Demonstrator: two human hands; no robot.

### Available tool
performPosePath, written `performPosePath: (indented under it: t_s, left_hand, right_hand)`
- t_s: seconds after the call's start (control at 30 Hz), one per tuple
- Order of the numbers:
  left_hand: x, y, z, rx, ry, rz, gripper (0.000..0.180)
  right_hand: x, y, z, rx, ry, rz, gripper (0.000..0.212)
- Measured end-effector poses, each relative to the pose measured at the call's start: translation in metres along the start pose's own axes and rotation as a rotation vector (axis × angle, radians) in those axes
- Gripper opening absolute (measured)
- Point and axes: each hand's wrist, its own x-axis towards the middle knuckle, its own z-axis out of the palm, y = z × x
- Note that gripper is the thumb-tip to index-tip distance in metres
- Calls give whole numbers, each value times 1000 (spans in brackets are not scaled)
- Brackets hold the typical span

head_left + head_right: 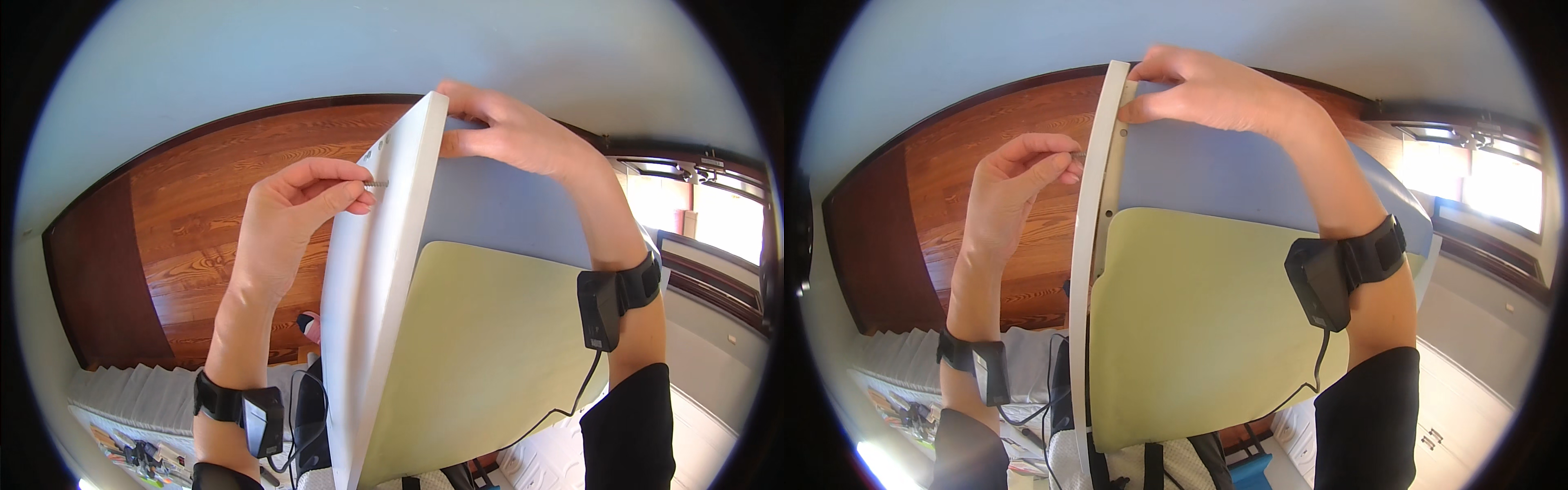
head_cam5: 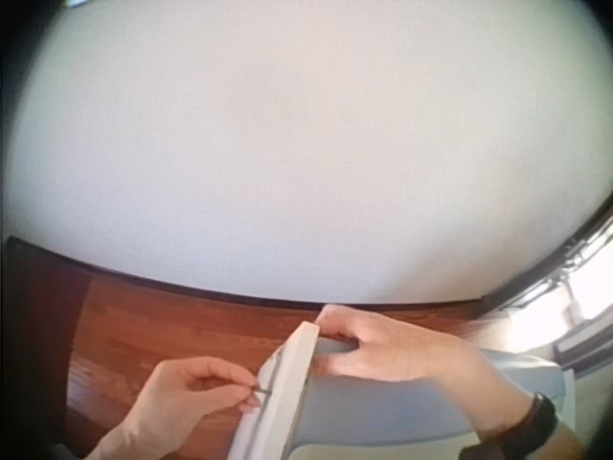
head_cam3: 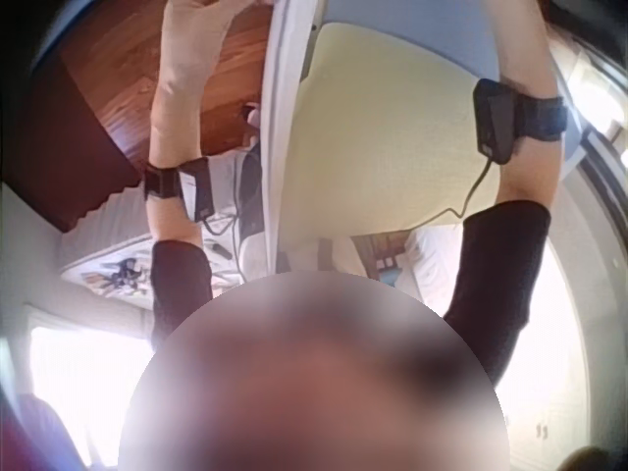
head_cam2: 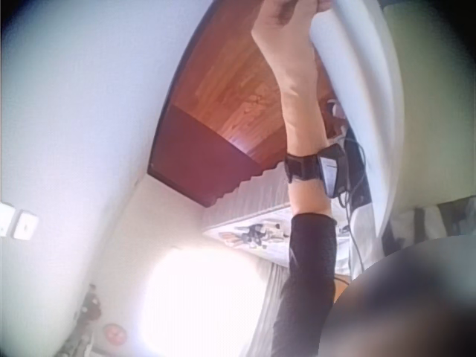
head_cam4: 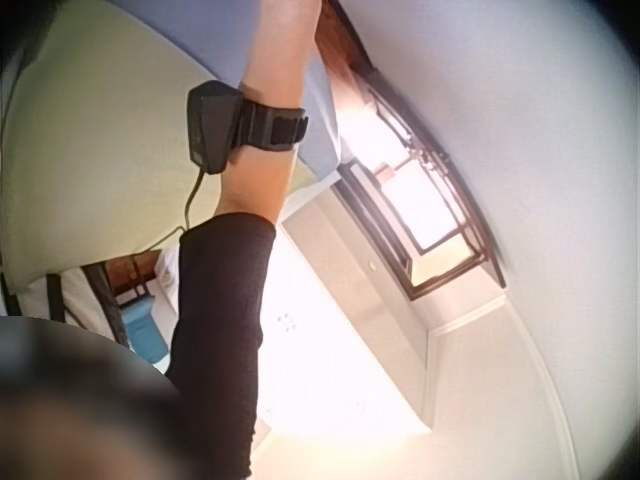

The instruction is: The person assembles a white bookshelf by attaching panels and inserting dowels. They use a screwdriver and a cordless drill to secure joints, then wipe the assembled unit with a yellow cloth. The person lifts and repositions the bookshelf multiple times to align parts and complete the assembly.

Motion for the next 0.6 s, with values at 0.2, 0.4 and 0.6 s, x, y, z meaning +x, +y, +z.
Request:
performPosePath:
  t_s: [0.2,0.4,0.6]
  left_hand:
    - [-3,-4,13,83,79,16,18]
    - [-12,37,20,144,791,169,27]
    - [-46,27,95,466,249,421,11]
  right_hand:
    - [9,-8,-10,250,-238,188,33]
    - [6,1,1,293,-106,89,31]
    - [7,1,0,289,-139,8,35]
